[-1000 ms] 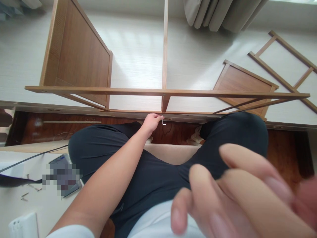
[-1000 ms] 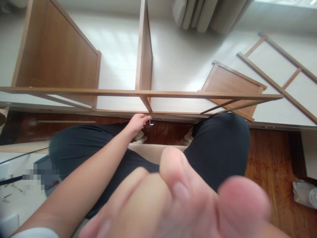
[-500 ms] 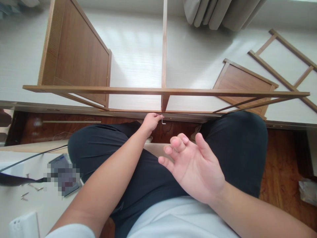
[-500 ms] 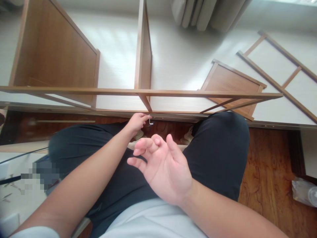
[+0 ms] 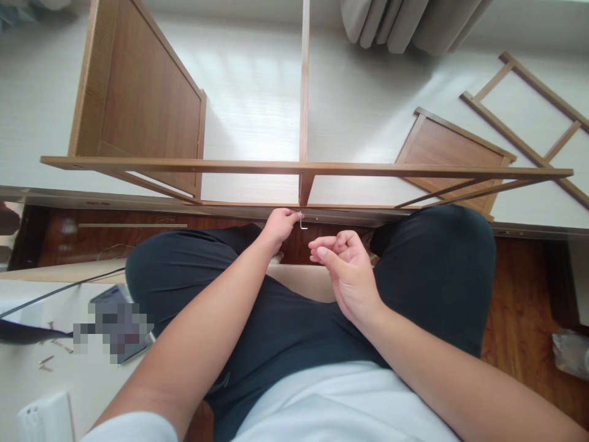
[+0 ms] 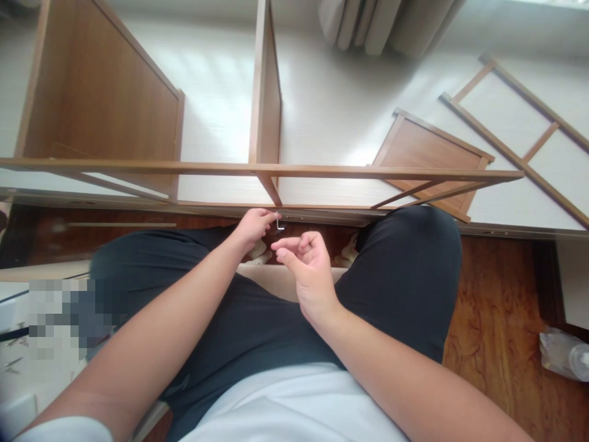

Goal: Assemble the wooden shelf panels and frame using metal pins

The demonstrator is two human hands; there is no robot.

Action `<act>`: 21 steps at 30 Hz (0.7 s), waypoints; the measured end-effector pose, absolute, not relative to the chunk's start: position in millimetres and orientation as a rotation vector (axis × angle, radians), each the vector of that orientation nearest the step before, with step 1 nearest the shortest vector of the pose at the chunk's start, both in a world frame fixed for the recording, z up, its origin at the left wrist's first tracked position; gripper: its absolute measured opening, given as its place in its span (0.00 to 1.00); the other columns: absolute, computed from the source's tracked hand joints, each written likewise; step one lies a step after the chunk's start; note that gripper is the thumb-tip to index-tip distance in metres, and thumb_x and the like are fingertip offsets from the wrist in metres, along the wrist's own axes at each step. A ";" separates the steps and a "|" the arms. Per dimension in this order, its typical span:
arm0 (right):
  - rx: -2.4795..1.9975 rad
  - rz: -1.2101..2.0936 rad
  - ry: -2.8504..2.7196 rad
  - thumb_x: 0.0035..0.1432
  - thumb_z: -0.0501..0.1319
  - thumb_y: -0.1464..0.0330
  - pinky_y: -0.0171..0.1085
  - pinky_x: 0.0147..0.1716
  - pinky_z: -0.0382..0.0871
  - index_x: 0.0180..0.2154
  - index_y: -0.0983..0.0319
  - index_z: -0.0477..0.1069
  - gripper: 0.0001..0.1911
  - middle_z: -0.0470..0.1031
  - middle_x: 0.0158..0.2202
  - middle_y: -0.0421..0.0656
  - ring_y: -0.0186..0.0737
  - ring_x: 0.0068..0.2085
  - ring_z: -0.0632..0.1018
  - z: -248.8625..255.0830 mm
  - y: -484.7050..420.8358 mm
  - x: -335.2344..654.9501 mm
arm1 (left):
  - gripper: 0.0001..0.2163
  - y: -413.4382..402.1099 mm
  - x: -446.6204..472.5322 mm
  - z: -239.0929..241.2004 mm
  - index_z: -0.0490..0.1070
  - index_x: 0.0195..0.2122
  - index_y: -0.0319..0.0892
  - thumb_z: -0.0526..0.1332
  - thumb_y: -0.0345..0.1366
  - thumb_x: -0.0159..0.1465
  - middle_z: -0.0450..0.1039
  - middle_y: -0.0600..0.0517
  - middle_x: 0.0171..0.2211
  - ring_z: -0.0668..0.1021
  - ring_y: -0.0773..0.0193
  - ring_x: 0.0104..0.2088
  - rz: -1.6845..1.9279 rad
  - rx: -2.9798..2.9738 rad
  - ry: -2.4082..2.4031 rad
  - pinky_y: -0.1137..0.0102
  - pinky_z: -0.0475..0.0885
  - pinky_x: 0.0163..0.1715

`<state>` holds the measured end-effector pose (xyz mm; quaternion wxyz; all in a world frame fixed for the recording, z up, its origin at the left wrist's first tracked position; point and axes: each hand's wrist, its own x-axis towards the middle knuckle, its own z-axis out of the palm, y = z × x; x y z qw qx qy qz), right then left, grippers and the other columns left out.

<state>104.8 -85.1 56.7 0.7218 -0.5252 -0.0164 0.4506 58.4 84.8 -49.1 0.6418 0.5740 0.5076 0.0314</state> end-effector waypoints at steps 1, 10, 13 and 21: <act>-1.180 0.989 -0.016 0.51 0.73 0.70 0.36 0.40 0.73 0.35 0.56 0.56 0.24 0.79 0.35 0.38 0.35 0.37 0.77 49.3 -84.8 105.5 | 0.09 84.8 58.5 -49.6 0.80 0.32 0.37 0.65 0.38 0.57 0.67 0.56 0.18 0.64 0.68 0.22 0.073 1.306 1.158 0.71 0.60 0.27; -1.446 1.109 0.053 0.53 0.66 0.61 0.29 0.19 0.62 0.36 0.55 0.55 0.19 0.63 0.19 0.27 0.30 0.20 0.63 -21.8 -78.6 104.3 | 0.09 86.1 59.5 -56.3 0.81 0.30 0.38 0.67 0.39 0.55 0.70 0.53 0.19 0.69 0.65 0.26 0.099 1.316 1.158 0.70 0.64 0.30; -1.625 1.144 -0.091 0.55 0.65 0.58 0.30 0.18 0.61 0.40 0.56 0.59 0.18 0.70 0.23 0.31 0.31 0.20 0.66 -41.0 -71.1 107.9 | 0.09 86.5 59.0 -56.7 0.81 0.30 0.38 0.67 0.39 0.54 0.72 0.52 0.20 0.71 0.63 0.27 0.100 1.311 1.163 0.70 0.64 0.30; -1.590 1.236 -0.052 0.59 0.63 0.57 0.28 0.18 0.61 0.44 0.60 0.68 0.16 0.75 0.26 0.37 0.29 0.21 0.67 -49.8 -61.2 115.5 | 0.10 86.3 58.9 -57.2 0.80 0.29 0.39 0.68 0.41 0.53 0.75 0.50 0.23 0.75 0.61 0.30 0.106 1.319 1.146 0.68 0.68 0.35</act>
